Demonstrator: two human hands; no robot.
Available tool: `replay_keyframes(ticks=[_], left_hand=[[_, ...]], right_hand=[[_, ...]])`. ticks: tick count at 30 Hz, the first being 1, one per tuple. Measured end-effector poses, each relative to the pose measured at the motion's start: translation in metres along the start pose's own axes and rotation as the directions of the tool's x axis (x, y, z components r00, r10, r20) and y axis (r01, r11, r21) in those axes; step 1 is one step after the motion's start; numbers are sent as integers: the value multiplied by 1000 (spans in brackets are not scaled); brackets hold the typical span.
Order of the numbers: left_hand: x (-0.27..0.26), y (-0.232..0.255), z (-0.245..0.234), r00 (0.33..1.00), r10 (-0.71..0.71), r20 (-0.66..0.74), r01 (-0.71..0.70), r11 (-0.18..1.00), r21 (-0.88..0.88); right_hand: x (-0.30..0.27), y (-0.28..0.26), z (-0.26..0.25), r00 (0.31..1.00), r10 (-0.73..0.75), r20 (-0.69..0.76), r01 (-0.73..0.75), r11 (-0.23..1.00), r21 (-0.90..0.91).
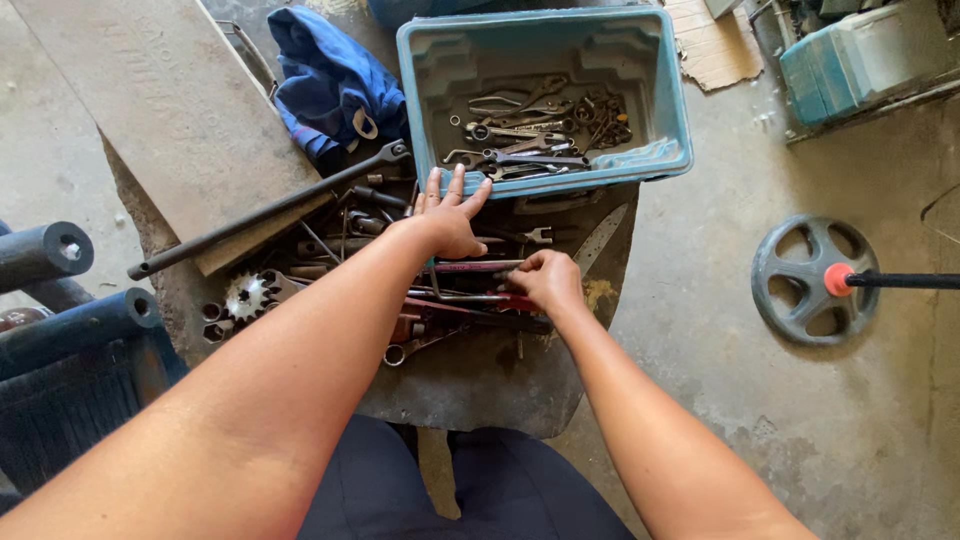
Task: The person kneels on the floor and sorts a pile of hand tools, picking up wrenches, sockets and pliers one at a time and placing them into an open teal toolbox. They continue transferring tools from the floor pile into the box throughout the clip.
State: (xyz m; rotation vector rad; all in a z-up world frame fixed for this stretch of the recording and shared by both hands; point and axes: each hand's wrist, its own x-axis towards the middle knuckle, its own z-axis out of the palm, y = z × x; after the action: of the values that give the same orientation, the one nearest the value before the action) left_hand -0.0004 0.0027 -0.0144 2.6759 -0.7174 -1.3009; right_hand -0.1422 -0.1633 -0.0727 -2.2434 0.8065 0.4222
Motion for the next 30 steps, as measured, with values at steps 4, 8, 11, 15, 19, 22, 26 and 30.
replay_keyframes(ticks=[4, 8, 11, 15, 19, 22, 26, 30], left_hand=[[-2, 1, -3, 1000, 5, 5, -5, 1000, 5], [-5, 0, -5, 1000, -3, 22, 4, 1000, -16], [-5, 1, -4, 1000, -3, 15, 3, 1000, -9], [-2, 0, -3, 1000, 6, 4, -6, 1000, -10], [0, -1, 0, 1000, 4, 2, -4, 1000, 3], [2, -2, 1, 1000, 4, -1, -4, 1000, 5], [3, -1, 1, 1000, 1, -7, -1, 1000, 3], [0, 0, -1, 1000, -1, -5, 1, 1000, 0]], right_hand=[[16, -4, -22, 997, -36, 72, 38, 999, -26], [34, -20, -76, 994, 5, 107, -12, 998, 65], [55, -31, -128, 997, 38, 61, -49, 979, 198], [95, -38, -180, 994, 72, -84, -27, 892, 451], [140, -32, -198, 970, 185, -158, -28, 730, 683], [161, -16, -197, 968, 223, -112, -74, 687, 723], [171, 3, -176, 940, 337, 54, -250, 570, 783], [164, 5, -170, 944, 294, 149, -272, 439, 857]])
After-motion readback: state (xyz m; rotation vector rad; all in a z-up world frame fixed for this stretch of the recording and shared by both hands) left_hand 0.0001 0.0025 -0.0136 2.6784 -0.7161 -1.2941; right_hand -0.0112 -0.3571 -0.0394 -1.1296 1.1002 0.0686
